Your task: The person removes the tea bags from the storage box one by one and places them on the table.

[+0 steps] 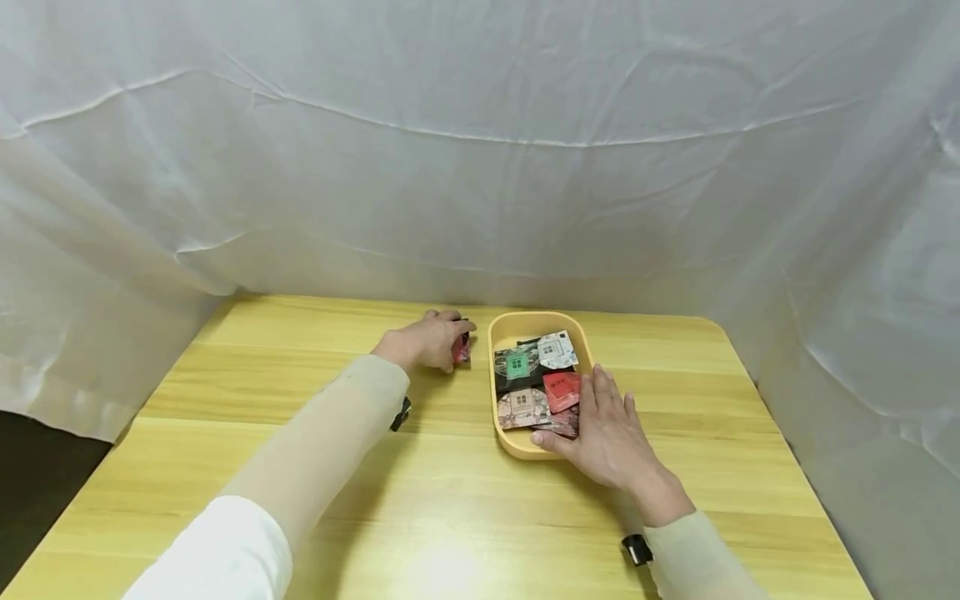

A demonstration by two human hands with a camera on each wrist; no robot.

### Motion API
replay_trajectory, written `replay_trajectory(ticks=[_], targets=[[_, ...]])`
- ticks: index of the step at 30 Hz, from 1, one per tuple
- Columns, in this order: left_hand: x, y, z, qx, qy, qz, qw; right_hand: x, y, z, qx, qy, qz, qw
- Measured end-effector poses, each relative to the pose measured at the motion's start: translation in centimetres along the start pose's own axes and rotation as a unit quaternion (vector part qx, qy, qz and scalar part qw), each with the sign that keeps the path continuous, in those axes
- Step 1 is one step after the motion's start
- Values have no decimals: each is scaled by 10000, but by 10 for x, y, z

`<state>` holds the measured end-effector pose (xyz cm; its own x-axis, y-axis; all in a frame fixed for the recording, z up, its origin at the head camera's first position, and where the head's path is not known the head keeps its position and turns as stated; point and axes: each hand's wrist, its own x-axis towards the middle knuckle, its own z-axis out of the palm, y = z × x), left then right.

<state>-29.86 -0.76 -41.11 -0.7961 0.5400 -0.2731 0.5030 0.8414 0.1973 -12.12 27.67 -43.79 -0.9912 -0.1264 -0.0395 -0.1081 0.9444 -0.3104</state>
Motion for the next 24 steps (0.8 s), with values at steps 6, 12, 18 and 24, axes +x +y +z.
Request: replay_trajectory(ticks=[6, 12, 18, 24], targets=[[3, 2, 0, 12, -275, 101, 9996, -3, 0, 1, 35, -12, 16, 10000], [5, 5, -2, -112, -415, 146, 9990, -5, 0, -1, -3, 20, -7, 10000], [8, 8, 2, -238, -261, 132, 9993, -6, 1, -3, 25, -3, -11, 10000], [8, 11, 5, -114, -70, 13, 9999, -7, 1, -3, 10, 12, -17, 10000]])
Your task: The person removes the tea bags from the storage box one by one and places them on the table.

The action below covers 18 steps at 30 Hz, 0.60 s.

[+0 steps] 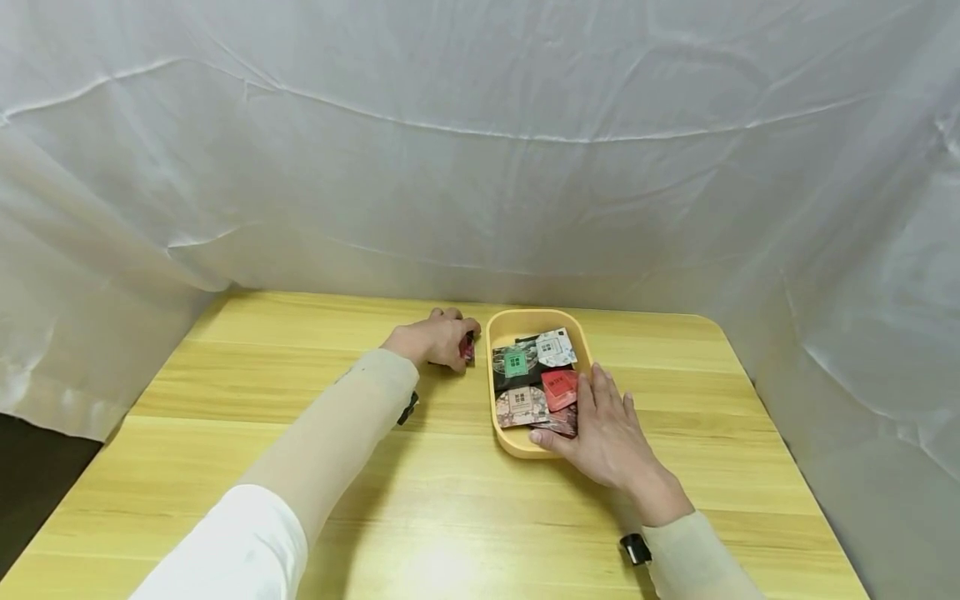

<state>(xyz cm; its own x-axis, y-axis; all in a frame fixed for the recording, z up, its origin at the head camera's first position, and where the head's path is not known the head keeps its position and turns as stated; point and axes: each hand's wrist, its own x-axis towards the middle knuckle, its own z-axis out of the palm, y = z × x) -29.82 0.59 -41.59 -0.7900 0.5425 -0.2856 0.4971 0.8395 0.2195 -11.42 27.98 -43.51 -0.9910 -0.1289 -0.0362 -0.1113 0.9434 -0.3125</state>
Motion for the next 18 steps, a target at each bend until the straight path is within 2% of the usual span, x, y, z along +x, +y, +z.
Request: replay_trajectory(ticks=[12, 18], targets=[[0, 4, -2, 98, -1, 56, 9999, -1, 0, 0, 7, 14, 18, 10000], [4, 4, 2, 194, 18, 43, 9998, -1, 0, 0, 12, 20, 22, 10000]])
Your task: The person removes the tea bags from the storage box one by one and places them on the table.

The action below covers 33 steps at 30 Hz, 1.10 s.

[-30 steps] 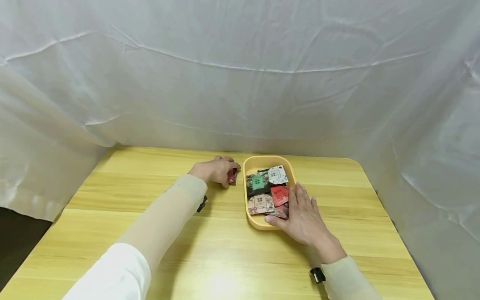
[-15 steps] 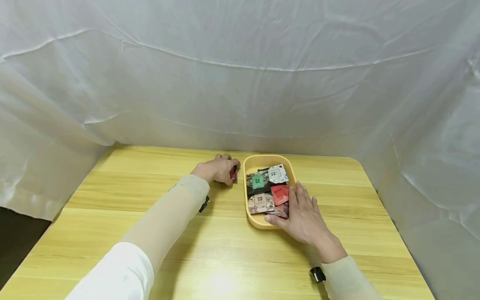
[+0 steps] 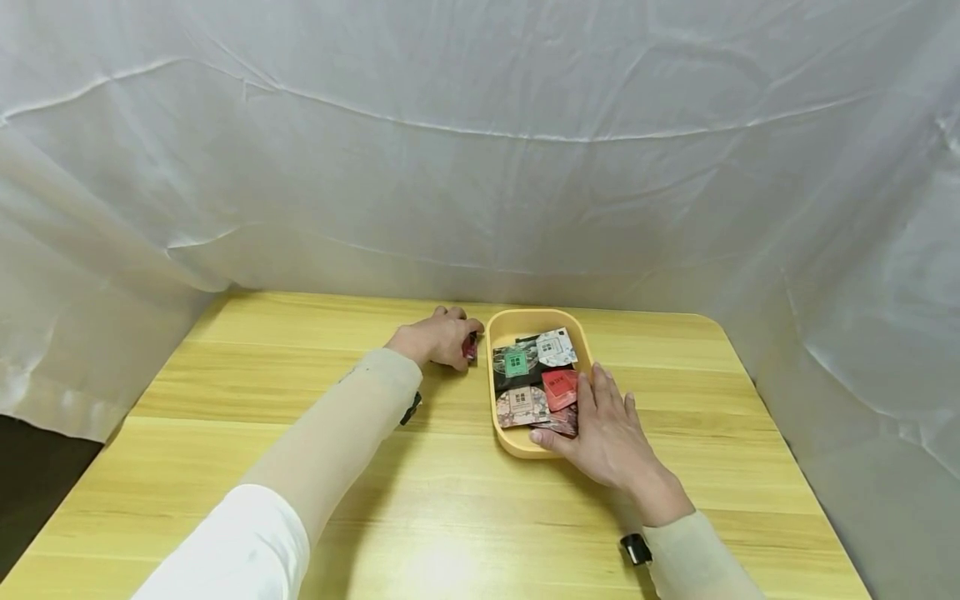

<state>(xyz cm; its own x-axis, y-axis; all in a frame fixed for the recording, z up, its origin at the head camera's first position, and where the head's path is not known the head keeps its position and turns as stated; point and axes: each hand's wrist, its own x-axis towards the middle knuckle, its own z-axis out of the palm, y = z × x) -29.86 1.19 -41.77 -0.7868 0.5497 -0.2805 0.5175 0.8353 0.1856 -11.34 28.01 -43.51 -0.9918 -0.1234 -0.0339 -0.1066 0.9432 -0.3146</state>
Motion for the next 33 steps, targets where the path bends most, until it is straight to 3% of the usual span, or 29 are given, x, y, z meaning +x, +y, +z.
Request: replay_trajectory(ticks=[7, 22, 25, 28, 33], targets=[[1, 0, 3, 20, 77, 12, 10000, 0, -1, 0, -34, -3, 12, 10000], [0, -3, 1, -76, -110, 97, 9999, 0, -2, 1, -18, -19, 51, 10000], [-4, -4, -3, -83, 14, 26, 10000, 1, -3, 2, -2, -33, 54, 10000], [-10, 2, -11, 7, 368, 1, 9993, 1, -4, 2, -20, -35, 50, 10000], [-18, 30, -29, 151, 981, 199, 9949, 3, -6, 3, -31, -8, 17, 10000]])
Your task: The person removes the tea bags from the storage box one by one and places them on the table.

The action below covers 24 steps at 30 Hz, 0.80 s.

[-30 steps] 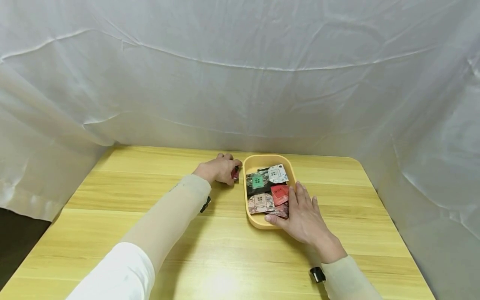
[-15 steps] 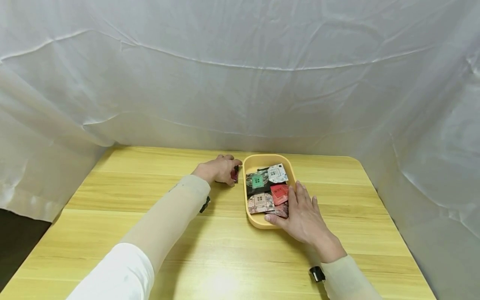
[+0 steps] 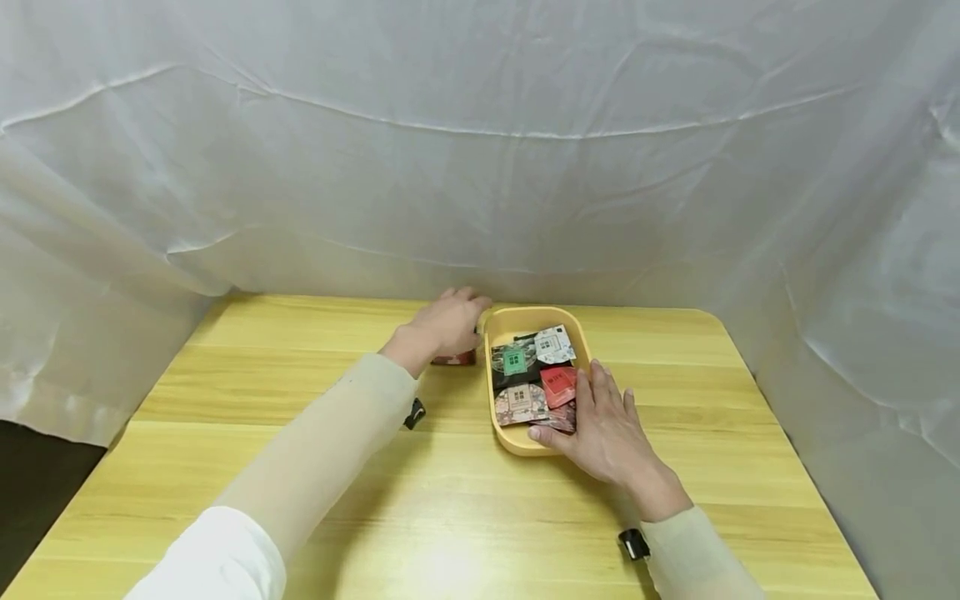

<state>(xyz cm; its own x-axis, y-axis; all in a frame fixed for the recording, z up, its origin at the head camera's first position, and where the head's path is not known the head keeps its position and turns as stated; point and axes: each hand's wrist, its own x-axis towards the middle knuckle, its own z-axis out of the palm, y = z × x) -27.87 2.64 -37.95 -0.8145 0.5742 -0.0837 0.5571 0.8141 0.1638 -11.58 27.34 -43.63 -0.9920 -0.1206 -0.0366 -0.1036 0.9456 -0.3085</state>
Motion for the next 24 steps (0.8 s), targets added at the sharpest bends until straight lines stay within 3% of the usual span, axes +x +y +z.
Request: replay_trajectory(ticks=[4, 10, 16, 24], targets=[[0, 27, -8, -70, 17, 376, 9993, 2, -1, 1, 15, 40, -28, 10000], [6, 52, 0, 49, -505, 768, 9958, 5, -2, 2, 0, 46, -58, 10000], [12, 59, 14, 264, -891, 735, 9930, 5, -3, 3, -17, 20, -37, 10000], [19, 58, 24, 518, -1078, 764, 9899, 4, -3, 3, -48, 25, -45, 10000]])
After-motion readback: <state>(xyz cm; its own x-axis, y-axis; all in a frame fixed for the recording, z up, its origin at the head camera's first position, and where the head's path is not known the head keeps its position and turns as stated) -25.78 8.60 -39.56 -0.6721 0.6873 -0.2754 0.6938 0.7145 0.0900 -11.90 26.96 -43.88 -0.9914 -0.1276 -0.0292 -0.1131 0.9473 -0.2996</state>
